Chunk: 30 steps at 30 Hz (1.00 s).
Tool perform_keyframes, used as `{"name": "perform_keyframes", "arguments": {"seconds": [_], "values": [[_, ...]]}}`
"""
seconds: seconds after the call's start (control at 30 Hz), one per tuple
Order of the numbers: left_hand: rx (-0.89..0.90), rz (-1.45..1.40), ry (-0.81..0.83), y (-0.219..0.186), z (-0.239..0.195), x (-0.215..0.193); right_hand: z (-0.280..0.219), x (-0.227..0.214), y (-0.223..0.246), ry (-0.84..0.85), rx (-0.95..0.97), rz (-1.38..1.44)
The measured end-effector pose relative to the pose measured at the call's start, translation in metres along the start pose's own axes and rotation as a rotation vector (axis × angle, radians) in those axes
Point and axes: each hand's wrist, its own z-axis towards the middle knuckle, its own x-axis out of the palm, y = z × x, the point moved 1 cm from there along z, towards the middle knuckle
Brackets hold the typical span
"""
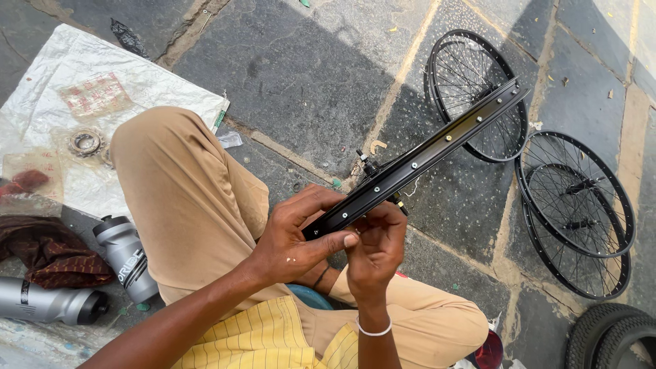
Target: The person sits on the ground and works on a bicycle wheel, using their hands to adjust the spokes and tighten the nipples. They rotate the wheel to access different sections and continue the truing process.
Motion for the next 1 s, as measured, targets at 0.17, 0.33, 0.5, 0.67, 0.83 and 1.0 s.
{"name": "perform_keyframes", "arguments": {"seconds": [0.17, 0.33, 0.5, 0.67, 0.83, 1.0], "values": [[-0.063, 0.027, -0.082, -0.013, 0.005, 0.003, -0.002, 0.024, 0.008, -0.147, -0.218, -0.656], [-0.018, -0.124, 0.043, -0.004, 0.003, 0.000, 0.000, 0.029, 0.013, -0.117, -0.255, -0.660], [-0.053, 0.084, -0.089, -0.013, 0.006, 0.002, 0.010, 0.027, 0.014, -0.137, -0.275, -0.859], [0.176, 0.305, -0.063, -0.022, 0.027, 0.000, -0.001, 0.033, 0.012, -0.057, -0.253, -0.631], [0.036, 0.313, -0.036, -0.022, 0.046, 0.005, 0.015, 0.018, -0.008, -0.280, -0.083, -0.198], [0.056, 0.262, -0.053, -0.020, 0.008, 0.000, 0.013, -0.001, -0.015, 0.015, -0.198, -0.445]]}}
